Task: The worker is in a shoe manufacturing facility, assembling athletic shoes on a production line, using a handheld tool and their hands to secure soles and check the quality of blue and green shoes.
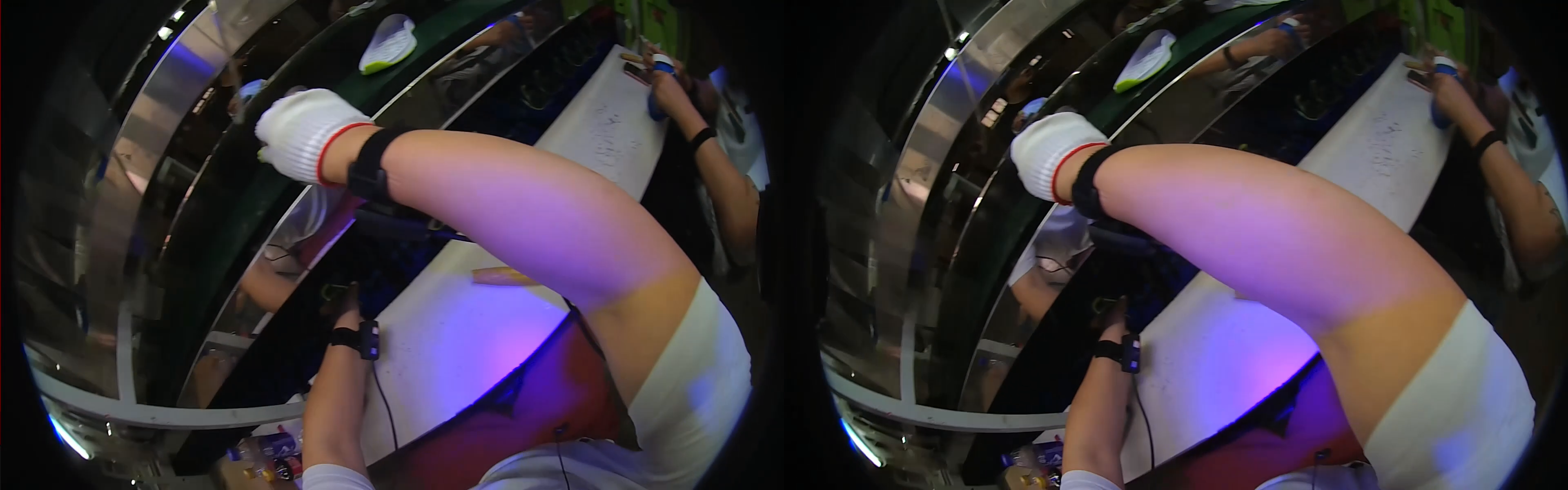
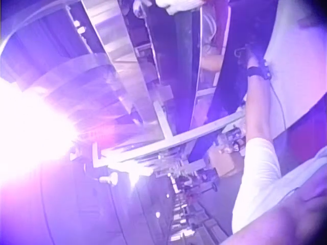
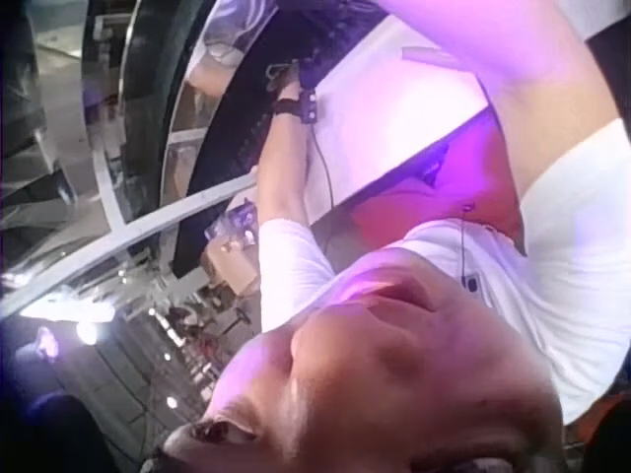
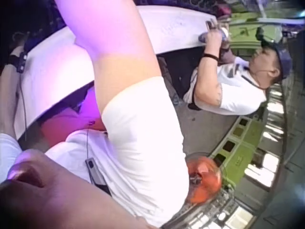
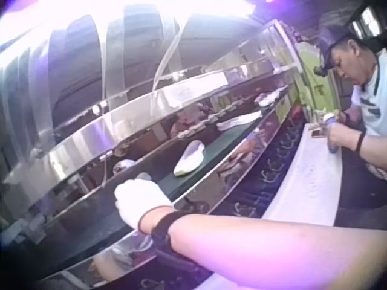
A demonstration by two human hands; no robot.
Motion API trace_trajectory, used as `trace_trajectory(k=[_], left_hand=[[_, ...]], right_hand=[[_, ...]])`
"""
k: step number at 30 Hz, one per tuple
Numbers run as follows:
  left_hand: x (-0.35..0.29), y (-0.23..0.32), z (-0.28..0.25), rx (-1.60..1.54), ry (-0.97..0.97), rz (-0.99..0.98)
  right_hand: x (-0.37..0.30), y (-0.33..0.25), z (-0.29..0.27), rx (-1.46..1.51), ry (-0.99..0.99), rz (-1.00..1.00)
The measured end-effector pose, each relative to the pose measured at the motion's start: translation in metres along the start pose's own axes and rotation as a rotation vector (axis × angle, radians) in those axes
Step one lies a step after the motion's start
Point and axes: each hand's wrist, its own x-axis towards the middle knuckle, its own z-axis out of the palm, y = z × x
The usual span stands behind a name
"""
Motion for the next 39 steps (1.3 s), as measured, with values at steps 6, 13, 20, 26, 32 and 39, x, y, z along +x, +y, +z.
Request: trace_trajectory(k=[6, 13, 20, 26, 32, 39], left_hand=[[-0.035, -0.022, -0.148, -1.034, -0.611, -0.196], [-0.197, -0.075, -0.236, -1.143, -1.018, -0.329], [-0.218, -0.145, -0.239, -0.541, -0.709, 0.002], [-0.248, -0.147, -0.219, -0.026, -0.316, 0.683], [-0.248, -0.174, -0.188, 0.023, 0.048, 0.958], [-0.246, -0.168, -0.158, -0.033, 0.174, 1.11]], right_hand=[[0.003, -0.023, -0.002, 0.157, -0.037, -0.005], [0.006, -0.04, -0.018, 0.259, -0.076, -0.017], [0.003, -0.036, -0.014, 0.205, -0.047, 0.007], [0.002, -0.024, -0.016, 0.203, -0.051, 0.049], [0.014, -0.06, -0.018, 0.194, -0.168, 0.044], [0.039, 0.025, 0.029, 0.162, 0.033, -0.046]])
